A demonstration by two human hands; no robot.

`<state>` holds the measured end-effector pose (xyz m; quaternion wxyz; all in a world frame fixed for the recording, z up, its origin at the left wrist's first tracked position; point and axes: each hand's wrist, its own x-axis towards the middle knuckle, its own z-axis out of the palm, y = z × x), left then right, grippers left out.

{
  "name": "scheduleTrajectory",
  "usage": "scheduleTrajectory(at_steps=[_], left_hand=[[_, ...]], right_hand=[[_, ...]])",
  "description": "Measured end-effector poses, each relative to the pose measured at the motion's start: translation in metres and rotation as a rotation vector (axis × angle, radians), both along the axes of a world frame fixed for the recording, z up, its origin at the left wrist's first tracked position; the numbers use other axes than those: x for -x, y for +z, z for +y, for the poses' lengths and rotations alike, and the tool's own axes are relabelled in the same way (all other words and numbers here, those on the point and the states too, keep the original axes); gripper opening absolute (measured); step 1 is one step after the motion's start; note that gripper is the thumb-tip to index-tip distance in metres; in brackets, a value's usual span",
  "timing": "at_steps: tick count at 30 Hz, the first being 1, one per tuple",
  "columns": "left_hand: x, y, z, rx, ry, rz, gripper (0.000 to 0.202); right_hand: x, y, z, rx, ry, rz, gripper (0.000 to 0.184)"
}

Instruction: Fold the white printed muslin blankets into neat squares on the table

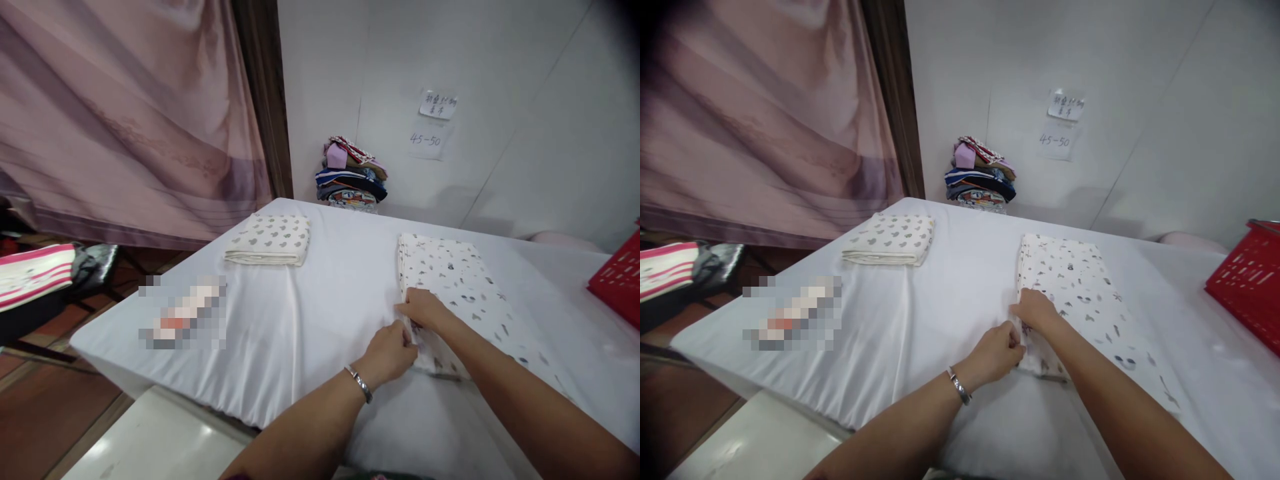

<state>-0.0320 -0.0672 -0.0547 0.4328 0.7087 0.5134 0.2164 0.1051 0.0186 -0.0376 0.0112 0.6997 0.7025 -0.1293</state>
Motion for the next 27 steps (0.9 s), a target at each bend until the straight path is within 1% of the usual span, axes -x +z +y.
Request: scheduleTrajectory(at_steps=[2,6,7,12,17,22,24,27], left_hand=[[0.0,-0.001,0.0,-0.004,-0.002,0.002,0.012],[0.0,-0.001,0.0,0.012,-0.005,0.027,0.014],[0.0,-0.001,0.0,0.012,-0.006,0.031,0.015],[0.0,0.0,0.0,0.024,0.005,0.036,0.015],[-0.001,-0.001,0.0,0.018,-0.007,0.032,0.014],[0.0,-0.003,0.002,0.02,-0.009,0.007,0.014],[0.0,-0.005,0.002,0.027,-0.013,-0.011,0.014],[0.0,-0.006,0.003,0.031,-0.015,-0.021,0.014]], right_hand=[[0.001,0.0,0.001,-0.002,-0.01,0.007,0.02],[-0.002,-0.002,0.002,0.005,-0.041,0.088,0.003],[-0.004,-0.002,0.002,0.017,-0.051,0.127,0.001],[-0.016,-0.007,-0.004,0.097,-0.153,0.398,0.003],[-0.026,-0.011,-0.01,0.125,-0.217,0.628,0.008],[-0.03,-0.012,-0.011,0.127,-0.243,0.742,0.008],[-0.03,-0.013,-0.011,0.118,-0.256,0.759,0.006],[-0.029,-0.015,-0.01,0.098,-0.274,0.765,0.009]])
